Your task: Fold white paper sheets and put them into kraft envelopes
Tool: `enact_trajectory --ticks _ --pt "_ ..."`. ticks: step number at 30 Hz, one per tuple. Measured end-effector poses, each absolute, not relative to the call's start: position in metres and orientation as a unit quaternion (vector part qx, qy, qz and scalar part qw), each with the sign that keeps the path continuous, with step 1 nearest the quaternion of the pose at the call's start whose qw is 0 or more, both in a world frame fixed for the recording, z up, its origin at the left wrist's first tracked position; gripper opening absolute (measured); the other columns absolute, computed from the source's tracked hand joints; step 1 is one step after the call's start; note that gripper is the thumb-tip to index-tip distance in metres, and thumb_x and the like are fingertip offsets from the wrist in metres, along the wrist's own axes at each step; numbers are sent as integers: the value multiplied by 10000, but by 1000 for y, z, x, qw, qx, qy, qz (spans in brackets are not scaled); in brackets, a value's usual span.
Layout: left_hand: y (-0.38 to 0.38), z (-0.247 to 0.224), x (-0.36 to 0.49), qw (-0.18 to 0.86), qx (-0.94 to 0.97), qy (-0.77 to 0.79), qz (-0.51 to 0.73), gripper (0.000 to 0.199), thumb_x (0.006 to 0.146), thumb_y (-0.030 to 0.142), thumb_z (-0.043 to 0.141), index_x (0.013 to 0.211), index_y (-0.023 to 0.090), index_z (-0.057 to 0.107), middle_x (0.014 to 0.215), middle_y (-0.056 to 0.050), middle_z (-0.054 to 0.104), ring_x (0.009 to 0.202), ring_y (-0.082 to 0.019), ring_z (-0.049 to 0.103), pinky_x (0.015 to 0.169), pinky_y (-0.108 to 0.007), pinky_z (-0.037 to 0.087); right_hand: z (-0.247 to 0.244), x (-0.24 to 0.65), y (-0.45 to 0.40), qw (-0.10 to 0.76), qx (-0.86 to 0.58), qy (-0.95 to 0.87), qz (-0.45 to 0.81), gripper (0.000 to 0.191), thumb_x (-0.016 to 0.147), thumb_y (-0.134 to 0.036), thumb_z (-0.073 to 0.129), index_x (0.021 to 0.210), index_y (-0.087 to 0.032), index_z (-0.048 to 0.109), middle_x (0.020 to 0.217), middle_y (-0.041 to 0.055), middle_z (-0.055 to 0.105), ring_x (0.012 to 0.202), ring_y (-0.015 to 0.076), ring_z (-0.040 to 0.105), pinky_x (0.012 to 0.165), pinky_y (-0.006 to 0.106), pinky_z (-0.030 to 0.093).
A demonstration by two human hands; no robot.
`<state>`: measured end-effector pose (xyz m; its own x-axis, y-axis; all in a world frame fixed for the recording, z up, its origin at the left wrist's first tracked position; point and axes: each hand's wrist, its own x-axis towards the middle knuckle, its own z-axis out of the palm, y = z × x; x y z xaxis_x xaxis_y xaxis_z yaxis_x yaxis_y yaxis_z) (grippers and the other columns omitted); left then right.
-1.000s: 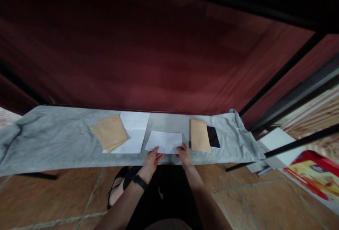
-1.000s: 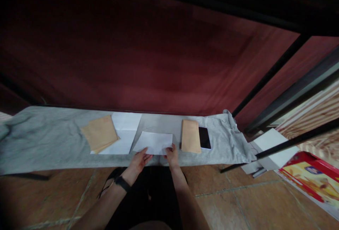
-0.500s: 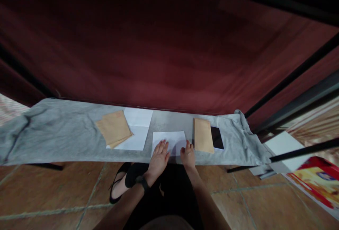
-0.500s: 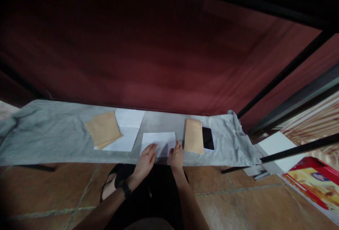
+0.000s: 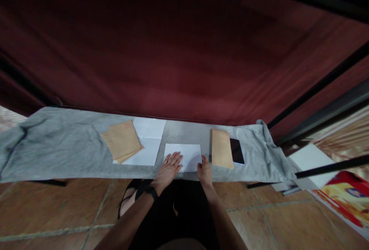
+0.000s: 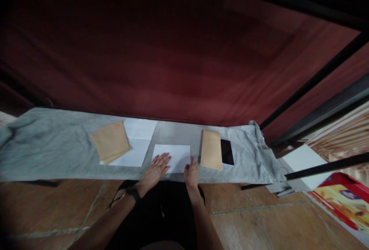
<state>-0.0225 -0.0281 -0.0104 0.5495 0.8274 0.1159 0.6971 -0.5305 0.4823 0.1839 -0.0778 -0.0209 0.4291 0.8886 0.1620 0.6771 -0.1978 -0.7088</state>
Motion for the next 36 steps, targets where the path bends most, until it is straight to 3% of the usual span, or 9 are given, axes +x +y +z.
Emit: enact_trajectory --ticks 3,7,11,18,24,36 --pt "-24 -10 -22 195 862 443 154 470 1001 334 439 1454 229 507 1590 -77 416 1497 -237 335 1264 -476 172 -16 184 -83 351 -771 -521 101 489 890 -151 413 1357 -145 557 1154 170 675 1070 292 655 952 447 524" --pt "-24 -11 -12 197 850 457 173 499 1007 327 392 1477 182 478 1593 -107 406 1502 -235 326 1262 -466 188 -10 170 -76 330 -735 -591 40 470 980 -253 405 1418 -130 522 1367 200 585 1277 316 535 1073 526 442" --pt "-19 -14 5 182 848 467 172 524 979 236 377 1485 134 467 1581 -148 416 1503 -248 321 1256 -483 210 -11 142 -50 323 -669 -663 99 479 1039 -277 304 1442 -132 520 1488 152 532 1400 241 455 1145 453 403" --pt "-2 -15 7 144 861 467 145 582 942 167 361 1520 139 416 1604 -126 384 1530 -239 252 1257 -494 186 -19 131 -22 231 -651 -718 87 494 1065 -309 295 1523 -184 433 1562 98 459 1480 231 358 1228 486 243" --pt "3 -16 -1 154 840 486 186 564 970 258 357 1521 148 418 1605 -110 387 1525 -228 269 1265 -459 170 -24 154 -20 214 -675 -703 60 513 1049 -321 355 1529 -150 418 1589 125 401 1482 262 355 1224 499 237" --pt "8 -22 -15 131 790 558 220 586 963 331 384 1509 122 433 1585 -132 410 1512 -268 298 1254 -465 202 -39 180 -44 270 -730 -628 11 583 1036 -399 370 1511 -66 424 1561 218 417 1450 314 401 1184 538 305"
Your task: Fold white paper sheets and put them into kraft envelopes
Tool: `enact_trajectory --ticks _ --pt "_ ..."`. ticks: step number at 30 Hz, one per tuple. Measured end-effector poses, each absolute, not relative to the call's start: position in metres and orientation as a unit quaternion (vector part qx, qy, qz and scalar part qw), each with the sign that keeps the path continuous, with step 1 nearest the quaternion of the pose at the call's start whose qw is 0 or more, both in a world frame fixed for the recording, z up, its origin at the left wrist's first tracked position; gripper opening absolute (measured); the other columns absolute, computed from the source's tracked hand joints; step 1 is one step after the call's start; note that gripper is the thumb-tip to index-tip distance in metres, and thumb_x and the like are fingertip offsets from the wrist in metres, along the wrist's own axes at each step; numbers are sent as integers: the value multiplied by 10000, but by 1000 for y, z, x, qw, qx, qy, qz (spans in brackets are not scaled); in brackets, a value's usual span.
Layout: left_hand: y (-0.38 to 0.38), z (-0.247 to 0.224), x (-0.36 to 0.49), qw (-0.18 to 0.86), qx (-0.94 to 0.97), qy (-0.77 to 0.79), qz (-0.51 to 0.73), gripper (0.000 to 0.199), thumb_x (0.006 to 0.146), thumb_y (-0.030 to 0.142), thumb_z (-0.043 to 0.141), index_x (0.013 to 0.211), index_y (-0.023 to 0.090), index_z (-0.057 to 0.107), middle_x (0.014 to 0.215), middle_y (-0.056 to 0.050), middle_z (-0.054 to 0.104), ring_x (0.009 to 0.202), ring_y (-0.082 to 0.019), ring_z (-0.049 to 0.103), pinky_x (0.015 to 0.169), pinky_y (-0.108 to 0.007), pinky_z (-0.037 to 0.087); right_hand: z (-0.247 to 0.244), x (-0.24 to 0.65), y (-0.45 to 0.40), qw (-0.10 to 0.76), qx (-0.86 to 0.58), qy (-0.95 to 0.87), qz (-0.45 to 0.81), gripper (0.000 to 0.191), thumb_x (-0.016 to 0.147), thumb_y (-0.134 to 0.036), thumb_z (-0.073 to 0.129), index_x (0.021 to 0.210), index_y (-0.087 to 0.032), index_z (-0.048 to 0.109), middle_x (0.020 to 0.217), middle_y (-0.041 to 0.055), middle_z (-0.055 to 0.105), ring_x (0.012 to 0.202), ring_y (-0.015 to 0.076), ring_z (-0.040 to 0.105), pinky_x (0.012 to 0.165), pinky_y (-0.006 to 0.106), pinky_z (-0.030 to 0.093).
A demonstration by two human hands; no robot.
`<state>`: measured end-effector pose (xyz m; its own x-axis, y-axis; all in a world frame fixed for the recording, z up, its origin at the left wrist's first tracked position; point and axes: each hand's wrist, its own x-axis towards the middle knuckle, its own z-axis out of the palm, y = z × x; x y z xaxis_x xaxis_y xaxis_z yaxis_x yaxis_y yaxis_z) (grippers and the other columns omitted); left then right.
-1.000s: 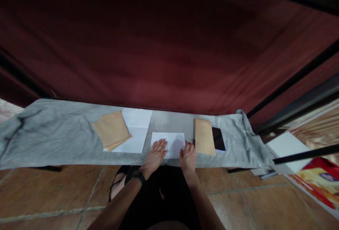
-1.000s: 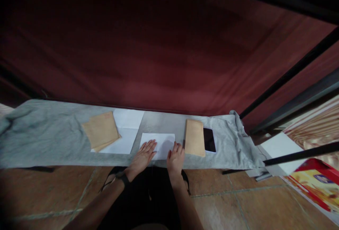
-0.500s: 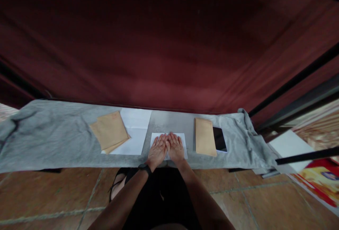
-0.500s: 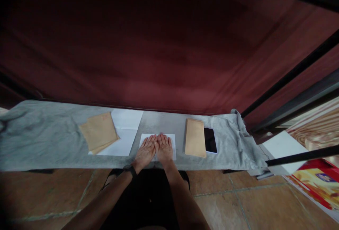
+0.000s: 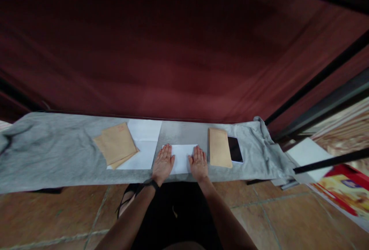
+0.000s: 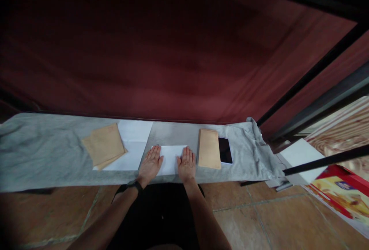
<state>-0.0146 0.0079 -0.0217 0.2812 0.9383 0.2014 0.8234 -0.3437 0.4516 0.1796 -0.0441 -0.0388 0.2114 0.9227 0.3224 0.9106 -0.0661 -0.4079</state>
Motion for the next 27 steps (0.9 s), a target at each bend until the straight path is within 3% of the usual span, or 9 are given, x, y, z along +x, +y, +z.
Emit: enact_trajectory --ticks 9,13,18,23,27 --pt "-30 -12 -23 172 780 543 261 553 987 372 396 1472 119 477 1579 -155 417 1506 -281 311 1260 -477 193 -42 182 -65 298 -739 -604 9 570 1048 -389 325 1509 -68 425 1558 220 425 1451 325 397 1175 553 317" --pt "-67 -12 -12 179 847 455 209 538 992 295 382 1504 138 433 1607 -128 373 1516 -244 290 1263 -461 202 -35 163 -73 297 -722 -625 20 542 1056 -323 287 1527 -76 394 1575 205 404 1478 292 359 1187 533 316" --pt "-73 -14 -14 190 863 439 162 501 960 178 372 1435 94 507 1551 -190 445 1483 -264 358 1247 -477 251 -31 145 -90 272 -648 -710 41 519 1063 -302 309 1523 -81 403 1564 181 433 1482 251 358 1208 484 316" --pt "-54 -12 -34 126 902 405 83 530 919 75 358 1415 159 523 1553 -138 463 1463 -229 393 1211 -434 332 -31 156 -99 252 -654 -713 17 490 1057 -283 358 1503 -101 445 1536 165 480 1464 251 391 1201 472 327" --pt "-49 -6 -38 46 920 387 36 603 860 -19 329 1412 136 513 1533 -148 489 1434 -214 442 1166 -421 396 -32 161 -99 233 -660 -714 -11 491 1054 -273 369 1504 -91 441 1524 166 494 1449 247 413 1188 457 347"
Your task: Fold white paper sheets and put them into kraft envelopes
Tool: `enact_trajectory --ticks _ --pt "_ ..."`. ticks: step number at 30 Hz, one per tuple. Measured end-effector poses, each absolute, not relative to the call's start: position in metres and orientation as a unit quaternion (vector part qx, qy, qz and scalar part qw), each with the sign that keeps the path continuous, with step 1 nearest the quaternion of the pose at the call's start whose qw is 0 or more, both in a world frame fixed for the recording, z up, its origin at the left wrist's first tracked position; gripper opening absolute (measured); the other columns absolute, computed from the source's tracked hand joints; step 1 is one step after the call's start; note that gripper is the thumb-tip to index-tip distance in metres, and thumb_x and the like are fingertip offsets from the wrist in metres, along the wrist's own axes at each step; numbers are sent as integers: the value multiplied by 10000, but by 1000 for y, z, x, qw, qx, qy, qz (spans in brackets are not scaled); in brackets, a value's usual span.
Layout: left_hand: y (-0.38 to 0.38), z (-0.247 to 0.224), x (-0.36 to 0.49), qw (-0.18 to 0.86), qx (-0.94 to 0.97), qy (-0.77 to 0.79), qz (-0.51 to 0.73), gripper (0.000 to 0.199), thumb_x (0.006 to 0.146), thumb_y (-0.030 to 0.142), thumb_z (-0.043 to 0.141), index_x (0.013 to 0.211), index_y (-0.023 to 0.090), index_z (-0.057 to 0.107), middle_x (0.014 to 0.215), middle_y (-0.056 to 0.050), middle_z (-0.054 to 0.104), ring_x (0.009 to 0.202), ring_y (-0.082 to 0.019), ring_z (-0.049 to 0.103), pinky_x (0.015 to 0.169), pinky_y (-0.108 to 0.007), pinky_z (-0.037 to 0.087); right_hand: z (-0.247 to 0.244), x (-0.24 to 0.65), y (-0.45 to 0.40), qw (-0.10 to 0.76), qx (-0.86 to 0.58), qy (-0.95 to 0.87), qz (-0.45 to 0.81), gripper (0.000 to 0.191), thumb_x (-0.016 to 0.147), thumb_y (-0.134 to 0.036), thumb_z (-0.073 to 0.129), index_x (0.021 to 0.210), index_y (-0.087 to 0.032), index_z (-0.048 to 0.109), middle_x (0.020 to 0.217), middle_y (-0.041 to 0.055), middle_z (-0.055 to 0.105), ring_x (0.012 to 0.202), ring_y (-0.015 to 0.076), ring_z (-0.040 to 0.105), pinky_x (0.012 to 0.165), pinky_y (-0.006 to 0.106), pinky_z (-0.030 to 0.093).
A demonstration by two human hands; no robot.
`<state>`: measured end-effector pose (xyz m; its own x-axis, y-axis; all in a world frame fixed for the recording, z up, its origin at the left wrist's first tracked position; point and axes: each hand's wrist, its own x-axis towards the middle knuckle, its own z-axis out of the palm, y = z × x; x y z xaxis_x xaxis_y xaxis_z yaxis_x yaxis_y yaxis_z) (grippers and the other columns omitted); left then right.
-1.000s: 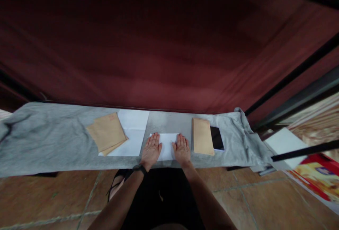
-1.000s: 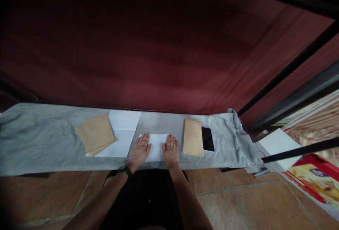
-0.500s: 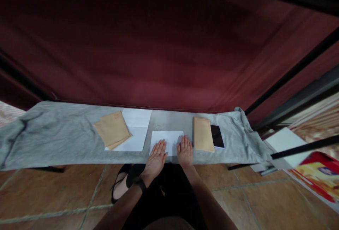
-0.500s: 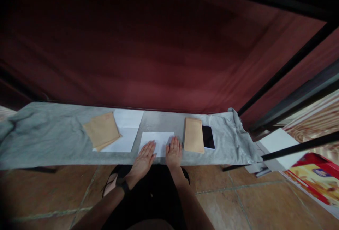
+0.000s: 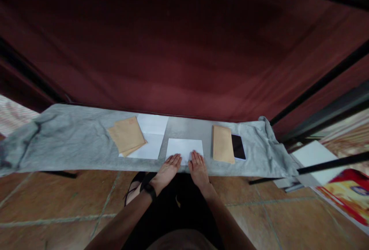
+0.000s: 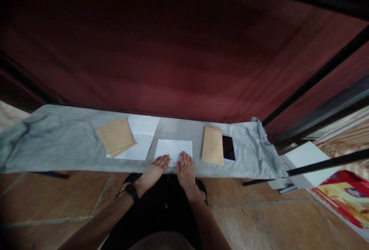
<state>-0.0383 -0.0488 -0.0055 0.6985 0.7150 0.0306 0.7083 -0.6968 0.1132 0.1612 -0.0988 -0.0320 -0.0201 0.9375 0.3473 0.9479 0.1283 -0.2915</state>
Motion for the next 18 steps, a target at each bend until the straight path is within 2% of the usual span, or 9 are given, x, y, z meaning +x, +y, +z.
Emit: enact_trajectory --ticks 4,9,13,18 --pt "-48 -2 -38 19 922 386 28 603 859 -28 333 1403 132 538 1510 -157 514 1416 -224 469 1157 -426 406 -31 157 -95 232 -661 -713 -25 489 1057 -278 355 1503 -100 445 1524 160 494 1445 250 420 1181 468 349" --pt "-49 -5 -26 22 903 419 88 493 994 159 335 1456 100 497 1558 -157 448 1445 -244 428 1187 -427 376 -26 137 -87 221 -660 -718 -12 473 1060 -257 334 1482 -105 483 1550 131 467 1455 234 403 1210 437 300" --pt "-49 -13 -17 21 891 438 114 516 1020 213 291 1503 100 437 1581 -136 416 1479 -233 369 1219 -444 326 -28 129 -84 203 -667 -717 -10 471 1054 -248 343 1491 -133 474 1552 121 462 1456 234 401 1211 455 282" --pt "-52 -23 -24 -4 873 466 144 565 1034 353 326 1537 99 378 1594 -149 385 1503 -246 317 1232 -456 291 -35 144 -87 203 -679 -704 -42 500 1055 -286 352 1527 -134 418 1563 133 441 1455 256 400 1194 473 295"
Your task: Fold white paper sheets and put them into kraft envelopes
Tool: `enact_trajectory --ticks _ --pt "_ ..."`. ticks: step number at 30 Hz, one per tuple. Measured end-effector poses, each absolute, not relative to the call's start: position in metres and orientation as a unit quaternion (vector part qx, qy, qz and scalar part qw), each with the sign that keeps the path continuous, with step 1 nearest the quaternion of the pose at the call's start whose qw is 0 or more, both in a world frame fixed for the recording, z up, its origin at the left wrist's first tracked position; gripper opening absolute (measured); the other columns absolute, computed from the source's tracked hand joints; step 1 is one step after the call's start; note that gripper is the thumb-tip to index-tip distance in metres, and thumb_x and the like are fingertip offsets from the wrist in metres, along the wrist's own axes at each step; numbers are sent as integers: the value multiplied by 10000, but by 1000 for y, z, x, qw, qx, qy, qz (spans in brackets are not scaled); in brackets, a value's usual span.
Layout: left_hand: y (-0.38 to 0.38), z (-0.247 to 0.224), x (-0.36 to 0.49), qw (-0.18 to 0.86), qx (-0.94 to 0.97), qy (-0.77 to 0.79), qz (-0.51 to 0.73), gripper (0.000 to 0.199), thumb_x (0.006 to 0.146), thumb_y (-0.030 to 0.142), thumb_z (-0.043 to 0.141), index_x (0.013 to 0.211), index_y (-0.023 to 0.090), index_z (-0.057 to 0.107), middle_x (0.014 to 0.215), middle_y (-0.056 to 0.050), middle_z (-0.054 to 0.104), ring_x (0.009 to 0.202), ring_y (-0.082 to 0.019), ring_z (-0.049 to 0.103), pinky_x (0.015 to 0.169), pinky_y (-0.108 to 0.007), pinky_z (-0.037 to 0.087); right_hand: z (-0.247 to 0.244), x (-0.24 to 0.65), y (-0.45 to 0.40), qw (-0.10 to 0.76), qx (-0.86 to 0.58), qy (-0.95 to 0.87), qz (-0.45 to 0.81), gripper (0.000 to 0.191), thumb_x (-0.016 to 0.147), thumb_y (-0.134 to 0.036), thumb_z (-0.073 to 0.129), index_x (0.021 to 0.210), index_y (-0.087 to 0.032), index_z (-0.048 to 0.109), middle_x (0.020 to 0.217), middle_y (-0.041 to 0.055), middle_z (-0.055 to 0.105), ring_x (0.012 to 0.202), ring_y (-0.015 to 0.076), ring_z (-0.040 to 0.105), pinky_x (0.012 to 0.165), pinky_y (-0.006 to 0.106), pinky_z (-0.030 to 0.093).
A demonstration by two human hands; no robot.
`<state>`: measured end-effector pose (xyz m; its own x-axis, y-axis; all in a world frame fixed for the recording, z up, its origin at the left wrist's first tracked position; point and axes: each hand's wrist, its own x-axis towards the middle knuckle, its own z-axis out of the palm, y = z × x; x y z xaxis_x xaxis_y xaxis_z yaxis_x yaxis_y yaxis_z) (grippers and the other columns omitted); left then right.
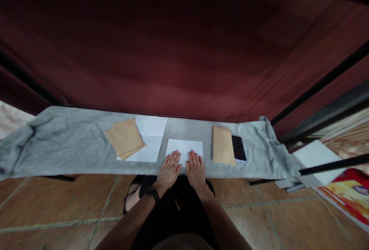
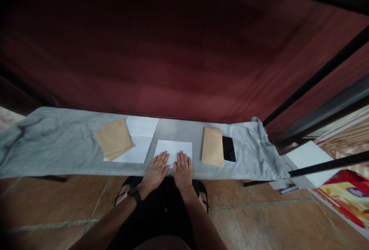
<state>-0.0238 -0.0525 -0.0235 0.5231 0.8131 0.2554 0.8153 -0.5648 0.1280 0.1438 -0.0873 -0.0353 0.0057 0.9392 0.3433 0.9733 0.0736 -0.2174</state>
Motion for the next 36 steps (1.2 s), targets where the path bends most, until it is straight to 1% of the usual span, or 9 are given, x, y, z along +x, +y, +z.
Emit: enact_trajectory --ticks 8,10,14,16,19,22,27,32,36 --pt "-61 -22 -33 23 -859 -486 -161 666 1027 449 356 1575 77 281 1594 -200 362 1503 -286 314 1213 -475 315 -39 166 -97 201 -702 -679 -72 525 1066 -287 276 1536 -80 385 1555 182 442 1436 277 421 1172 495 324" --pt "-62 -19 -35 26 -860 -484 -158 682 1015 468 400 1579 103 284 1606 -198 343 1500 -301 318 1214 -482 307 -39 170 -100 197 -706 -676 -76 529 1068 -289 263 1539 -79 379 1558 184 436 1437 282 417 1167 497 331" --pt "-64 -13 -39 31 -871 -467 -152 661 978 461 522 1572 240 335 1641 -158 291 1496 -334 319 1202 -506 309 -39 178 -105 190 -708 -676 -81 531 1069 -273 238 1550 -82 358 1556 185 443 1441 276 413 1163 490 341" --pt "-65 -12 -40 32 -874 -461 -151 650 967 451 558 1561 283 357 1648 -153 276 1495 -346 318 1192 -513 321 -40 181 -108 189 -709 -674 -84 531 1070 -274 235 1545 -79 366 1541 191 463 1433 277 424 1163 493 341" --pt "-65 -12 -40 28 -873 -463 -153 641 956 466 578 1545 295 390 1648 -156 274 1495 -352 316 1189 -505 325 -41 187 -115 192 -711 -670 -90 530 1072 -280 237 1542 -74 371 1524 201 483 1420 278 441 1161 496 348" --pt "-65 -13 -39 24 -872 -464 -155 632 956 484 572 1536 294 409 1650 -147 272 1496 -347 316 1199 -505 310 -42 191 -120 207 -712 -663 -101 536 1071 -277 252 1562 -74 322 1528 213 473 1417 282 445 1151 498 373" --pt "-65 -13 -39 18 -872 -466 -151 635 954 453 586 1541 300 397 1659 -131 254 1510 -344 283 1205 -520 299 -35 178 -115 243 -691 -674 -92 546 1071 -274 270 1583 -85 260 1572 210 410 1463 291 381 1141 518 388" --pt "-65 -12 -38 3 -872 -469 -139 643 947 410 603 1545 306 389 1663 -123 238 1518 -337 256 1225 -523 261 -26 147 -94 215 -648 -730 -34 535 1066 -289 307 1565 -97 324 1603 166 372 1499 257 321 1186 461 335" --pt "-65 -12 -37 2 -872 -472 -131 631 947 411 603 1536 297 408 1662 -122 237 1517 -336 261 1228 -521 255 -26 135 -83 181 -651 -737 -18 516 1059 -294 355 1532 -91 399 1586 156 401 1484 258 350 1209 450 290"
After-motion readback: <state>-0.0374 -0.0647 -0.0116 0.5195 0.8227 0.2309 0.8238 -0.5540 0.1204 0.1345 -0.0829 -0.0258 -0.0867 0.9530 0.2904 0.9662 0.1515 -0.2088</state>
